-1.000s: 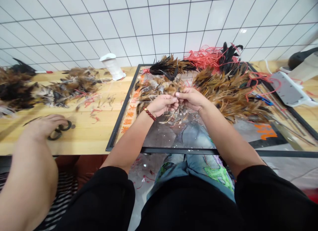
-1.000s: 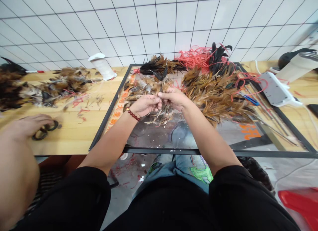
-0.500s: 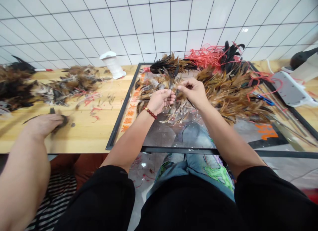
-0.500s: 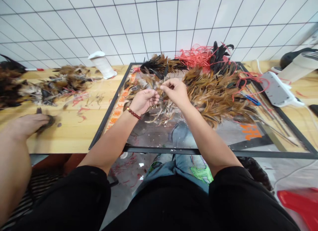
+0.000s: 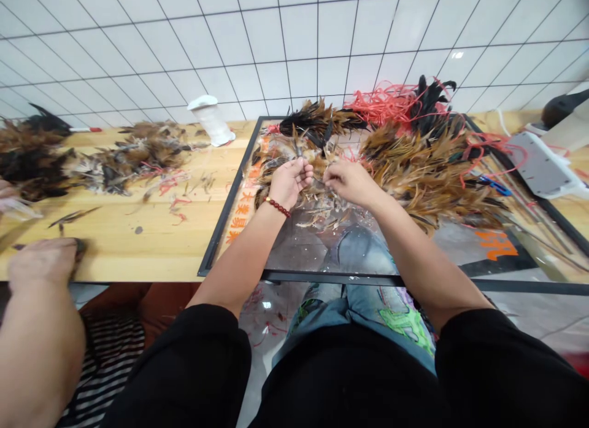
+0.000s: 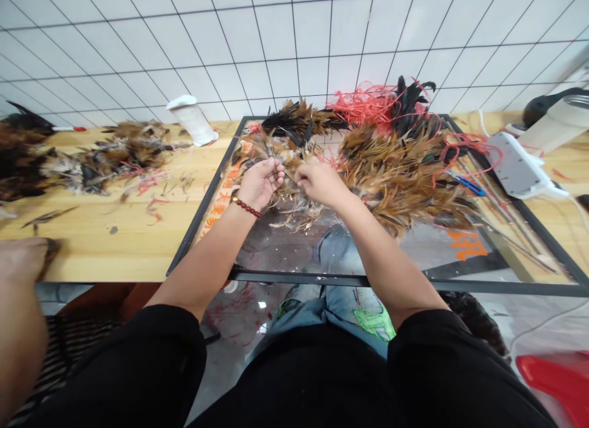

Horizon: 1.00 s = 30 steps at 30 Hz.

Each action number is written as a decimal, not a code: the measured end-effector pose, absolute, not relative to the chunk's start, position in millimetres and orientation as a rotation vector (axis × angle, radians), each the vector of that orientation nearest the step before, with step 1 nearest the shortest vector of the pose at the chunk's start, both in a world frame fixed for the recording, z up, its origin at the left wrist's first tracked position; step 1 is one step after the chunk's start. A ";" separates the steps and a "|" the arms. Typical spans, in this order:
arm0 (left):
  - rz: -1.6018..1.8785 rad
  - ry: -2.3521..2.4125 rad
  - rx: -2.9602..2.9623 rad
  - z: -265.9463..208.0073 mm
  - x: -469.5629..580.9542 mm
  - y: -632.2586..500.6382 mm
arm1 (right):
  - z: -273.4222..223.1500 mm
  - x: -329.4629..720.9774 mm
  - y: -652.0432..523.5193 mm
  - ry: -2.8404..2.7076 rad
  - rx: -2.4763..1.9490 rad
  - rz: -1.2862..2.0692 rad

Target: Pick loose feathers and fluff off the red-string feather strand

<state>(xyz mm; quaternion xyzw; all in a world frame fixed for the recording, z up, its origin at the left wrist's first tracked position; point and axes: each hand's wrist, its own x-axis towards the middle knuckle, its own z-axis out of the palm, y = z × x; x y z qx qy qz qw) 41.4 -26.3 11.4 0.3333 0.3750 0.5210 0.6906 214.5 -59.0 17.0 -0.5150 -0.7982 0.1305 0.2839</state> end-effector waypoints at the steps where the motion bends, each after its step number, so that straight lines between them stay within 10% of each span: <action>1: 1.157 0.843 0.752 11.3 41.7 -26.9 | 17.5 214.6 -56.7 -1.930 -1.356 0.475; 8: 1.006 0.864 0.803 9.4 45.4 -32.0 | 19.6 206.9 -52.4 -1.036 -1.158 1.198; 30: 0.791 0.842 0.935 9.4 45.4 -35.6 | 11.6 210.2 -46.5 -1.155 -1.150 0.790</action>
